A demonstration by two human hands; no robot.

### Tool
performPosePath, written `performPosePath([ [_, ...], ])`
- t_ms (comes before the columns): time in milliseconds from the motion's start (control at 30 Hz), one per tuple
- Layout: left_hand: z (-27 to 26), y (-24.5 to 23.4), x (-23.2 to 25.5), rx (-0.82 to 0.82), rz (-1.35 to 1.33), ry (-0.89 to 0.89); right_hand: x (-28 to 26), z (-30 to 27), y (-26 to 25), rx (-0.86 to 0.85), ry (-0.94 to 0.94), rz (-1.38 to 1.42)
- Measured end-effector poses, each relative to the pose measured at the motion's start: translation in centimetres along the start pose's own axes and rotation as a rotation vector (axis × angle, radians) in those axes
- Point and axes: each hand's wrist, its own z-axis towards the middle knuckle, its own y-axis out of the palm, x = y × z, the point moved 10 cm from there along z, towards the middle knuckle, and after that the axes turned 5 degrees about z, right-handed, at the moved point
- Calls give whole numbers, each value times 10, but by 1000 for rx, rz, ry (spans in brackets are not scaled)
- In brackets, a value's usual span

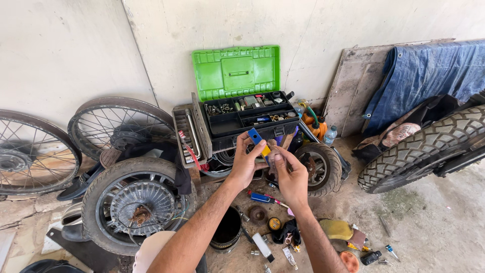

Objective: The person handles small mechanical components from a toolbox, using a vernier caliper to measure parts and examining a blue box containing a spring.

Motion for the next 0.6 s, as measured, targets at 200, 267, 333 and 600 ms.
performPosePath([
  [200, 0, 6, -19, -2, -200, -116, -44, -15, 5, 46, -410, -284],
  [267, 1, 2, -18, 8, -213, -122, -40, -14, 6, 38, -475, -342],
  [333, 3, -1, -16, 17, -226, -127, -29, -12, 5, 28, -472, -380],
  [600, -3, -3, -17, 0, -1, -116, -26, -14, 9, 27, -444, -374],
])
